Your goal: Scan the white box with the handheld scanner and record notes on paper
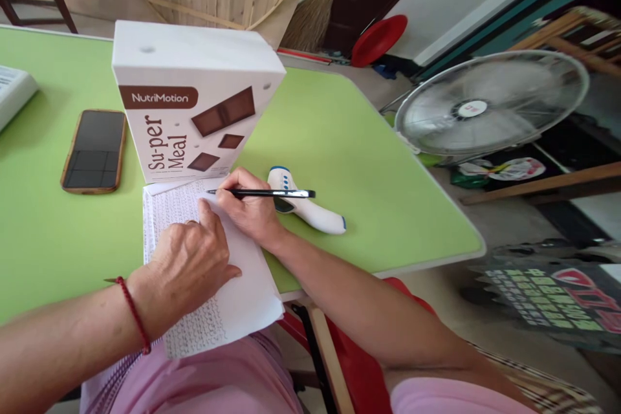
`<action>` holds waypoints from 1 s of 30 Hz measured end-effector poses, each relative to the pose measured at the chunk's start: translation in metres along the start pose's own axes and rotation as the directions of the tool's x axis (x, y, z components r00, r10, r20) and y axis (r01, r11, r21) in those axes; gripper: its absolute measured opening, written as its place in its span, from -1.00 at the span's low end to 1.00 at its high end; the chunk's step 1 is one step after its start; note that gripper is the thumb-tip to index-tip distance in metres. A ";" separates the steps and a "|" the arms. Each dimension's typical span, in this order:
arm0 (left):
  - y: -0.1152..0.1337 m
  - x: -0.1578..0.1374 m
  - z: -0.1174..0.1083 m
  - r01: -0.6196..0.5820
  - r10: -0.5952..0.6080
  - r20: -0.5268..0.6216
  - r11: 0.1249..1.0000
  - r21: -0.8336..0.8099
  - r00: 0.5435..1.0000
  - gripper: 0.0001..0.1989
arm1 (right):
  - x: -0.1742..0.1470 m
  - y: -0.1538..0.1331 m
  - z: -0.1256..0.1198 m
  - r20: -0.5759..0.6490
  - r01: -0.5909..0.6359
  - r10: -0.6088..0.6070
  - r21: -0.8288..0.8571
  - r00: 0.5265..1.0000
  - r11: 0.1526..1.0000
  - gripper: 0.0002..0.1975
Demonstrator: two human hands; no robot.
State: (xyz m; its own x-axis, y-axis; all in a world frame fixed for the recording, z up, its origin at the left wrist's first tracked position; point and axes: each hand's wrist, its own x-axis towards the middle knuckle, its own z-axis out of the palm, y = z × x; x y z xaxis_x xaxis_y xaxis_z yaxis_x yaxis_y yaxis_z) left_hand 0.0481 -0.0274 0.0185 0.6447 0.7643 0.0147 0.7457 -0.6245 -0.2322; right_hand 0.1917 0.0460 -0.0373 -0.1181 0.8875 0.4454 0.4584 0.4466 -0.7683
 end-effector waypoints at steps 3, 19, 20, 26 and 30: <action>0.000 0.001 -0.001 0.002 -0.003 -0.011 1.000 -0.020 1.000 -0.36 | 0.000 0.000 -0.001 -0.024 0.013 -0.012 0.014 1.000 1.000 -0.88; 0.000 0.002 -0.001 -0.007 0.008 0.019 1.000 -0.026 1.000 -0.36 | 0.000 0.000 0.000 0.010 0.004 -0.005 0.028 1.000 1.000 -0.89; 0.000 0.002 -0.001 -0.009 0.010 0.026 1.000 -0.025 1.000 -0.36 | 0.000 0.000 0.000 0.018 -0.001 0.001 0.026 1.000 1.000 -0.89; 0.000 0.002 -0.001 -0.004 0.005 0.030 0.999 -0.038 1.000 -0.34 | -0.001 -0.001 -0.001 0.023 -0.005 0.005 0.003 1.000 1.000 -0.89; 0.000 0.002 -0.002 -0.014 0.015 0.033 1.000 -0.024 0.999 -0.32 | 0.000 0.002 0.001 0.016 -0.003 0.003 -0.006 1.000 1.000 -0.89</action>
State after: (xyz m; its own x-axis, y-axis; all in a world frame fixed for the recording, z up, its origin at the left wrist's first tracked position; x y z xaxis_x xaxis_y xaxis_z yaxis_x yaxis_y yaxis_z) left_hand 0.0497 -0.0259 0.0208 0.6500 0.7596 -0.0212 0.7402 -0.6392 -0.2088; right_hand 0.1915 0.0467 -0.0390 -0.1309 0.8905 0.4357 0.4644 0.4434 -0.7667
